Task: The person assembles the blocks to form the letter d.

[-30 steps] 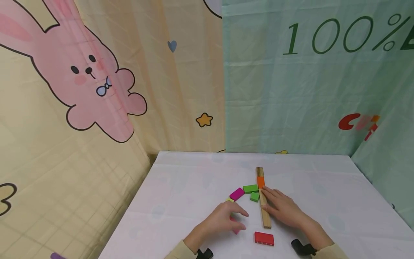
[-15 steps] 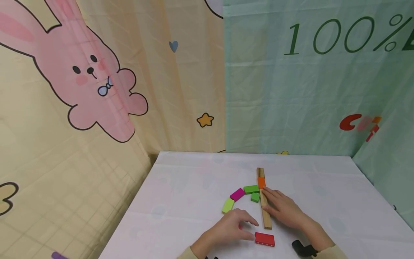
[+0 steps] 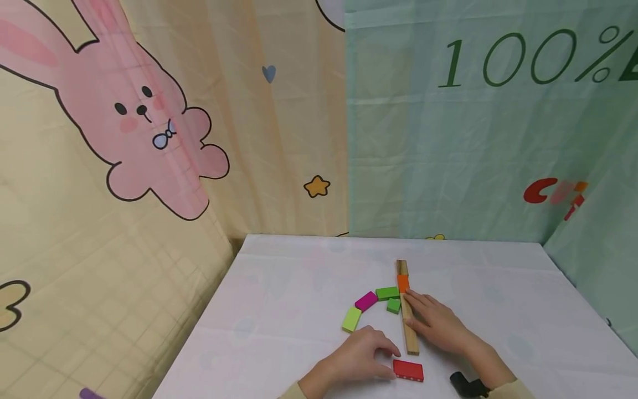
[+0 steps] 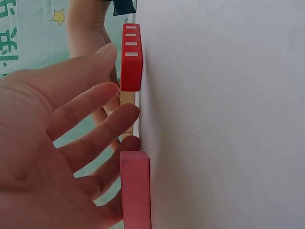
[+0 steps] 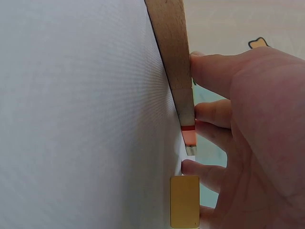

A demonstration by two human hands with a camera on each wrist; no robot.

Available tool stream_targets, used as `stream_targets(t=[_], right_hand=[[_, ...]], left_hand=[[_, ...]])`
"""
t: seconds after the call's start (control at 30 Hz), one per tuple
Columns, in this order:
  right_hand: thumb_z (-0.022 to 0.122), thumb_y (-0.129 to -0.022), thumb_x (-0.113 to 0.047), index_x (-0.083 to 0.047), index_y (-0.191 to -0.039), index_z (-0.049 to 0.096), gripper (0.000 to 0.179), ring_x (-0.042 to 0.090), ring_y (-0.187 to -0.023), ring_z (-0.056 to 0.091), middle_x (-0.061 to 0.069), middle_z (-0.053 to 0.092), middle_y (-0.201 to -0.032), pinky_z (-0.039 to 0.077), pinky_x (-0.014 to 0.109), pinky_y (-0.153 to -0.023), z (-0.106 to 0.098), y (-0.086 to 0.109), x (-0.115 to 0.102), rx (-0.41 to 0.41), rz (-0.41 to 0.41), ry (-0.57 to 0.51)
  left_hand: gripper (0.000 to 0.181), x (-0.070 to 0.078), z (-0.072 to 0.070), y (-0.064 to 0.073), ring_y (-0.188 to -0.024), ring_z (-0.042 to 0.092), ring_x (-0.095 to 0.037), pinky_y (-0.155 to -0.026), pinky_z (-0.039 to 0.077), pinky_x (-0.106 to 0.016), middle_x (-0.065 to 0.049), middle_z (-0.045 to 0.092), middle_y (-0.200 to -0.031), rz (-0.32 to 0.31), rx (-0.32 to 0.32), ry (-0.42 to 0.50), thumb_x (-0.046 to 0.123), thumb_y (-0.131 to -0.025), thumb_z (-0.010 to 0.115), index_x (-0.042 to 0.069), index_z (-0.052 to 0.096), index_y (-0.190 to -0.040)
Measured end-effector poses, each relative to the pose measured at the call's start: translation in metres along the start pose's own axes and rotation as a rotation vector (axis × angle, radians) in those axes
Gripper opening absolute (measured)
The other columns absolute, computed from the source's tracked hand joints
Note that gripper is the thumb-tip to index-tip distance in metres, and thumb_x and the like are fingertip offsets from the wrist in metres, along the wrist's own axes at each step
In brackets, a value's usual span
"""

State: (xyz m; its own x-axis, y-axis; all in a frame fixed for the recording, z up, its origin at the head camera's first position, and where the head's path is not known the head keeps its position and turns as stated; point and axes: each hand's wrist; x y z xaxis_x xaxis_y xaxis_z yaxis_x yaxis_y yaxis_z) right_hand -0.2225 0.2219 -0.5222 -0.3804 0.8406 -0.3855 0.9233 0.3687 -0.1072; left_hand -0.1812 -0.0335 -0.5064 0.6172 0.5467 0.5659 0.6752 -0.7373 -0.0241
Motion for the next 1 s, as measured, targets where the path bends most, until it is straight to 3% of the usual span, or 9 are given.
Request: stream_targets(t=[0.27,0.77,1.0], right_hand=[[0.061,-0.096,-0.054,-0.011,-0.153,0.044,0.074,0.043,-0.137,0.041,0.011,0.042,-0.155,0.035,0.069,-0.102,0.002,0.000,-0.001,-0.008,0.006,-0.011],[0.061,-0.096,-0.054,-0.011,-0.153,0.044,0.074,0.044,-0.136,0.042,0.011,0.042,-0.155,0.036,0.069,-0.101,-0.002,0.000,-0.001,-0.004,-0.006,-0.007],[0.061,-0.096,-0.054,-0.012,-0.154,0.043,0.074,0.042,-0.137,0.041,0.011,0.041,-0.156,0.035,0.069,-0.102,0.002,-0.002,0.001,-0.014,0.016,-0.001]], left_hand=[[0.026,0.002,0.004,-0.002,-0.084,0.045,0.007,-0.069,0.038,-0.014,0.026,0.058,-0.090,-0.032,0.008,-0.056,0.035,-0.084,0.083,0.034,0.078,-0.108],[0.024,0.013,0.010,-0.010,-0.080,0.041,0.005,-0.067,0.035,-0.013,0.022,0.052,-0.085,-0.014,0.030,-0.152,0.044,-0.081,0.083,0.036,0.078,-0.104],[0.023,0.014,0.011,-0.012,-0.082,0.043,0.005,-0.069,0.037,-0.013,0.024,0.054,-0.088,-0.022,0.006,-0.129,0.038,-0.083,0.084,0.034,0.078,-0.104]])
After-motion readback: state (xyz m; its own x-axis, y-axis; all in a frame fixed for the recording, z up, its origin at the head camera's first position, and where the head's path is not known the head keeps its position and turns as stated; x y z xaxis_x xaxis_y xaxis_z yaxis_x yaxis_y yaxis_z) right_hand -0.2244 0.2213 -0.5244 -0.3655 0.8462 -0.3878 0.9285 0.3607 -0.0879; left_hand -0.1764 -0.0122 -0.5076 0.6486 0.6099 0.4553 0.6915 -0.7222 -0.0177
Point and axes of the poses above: each hand's wrist, its own y-axis away from the middle knuckle, its own z-axis out of the palm, x = y × z
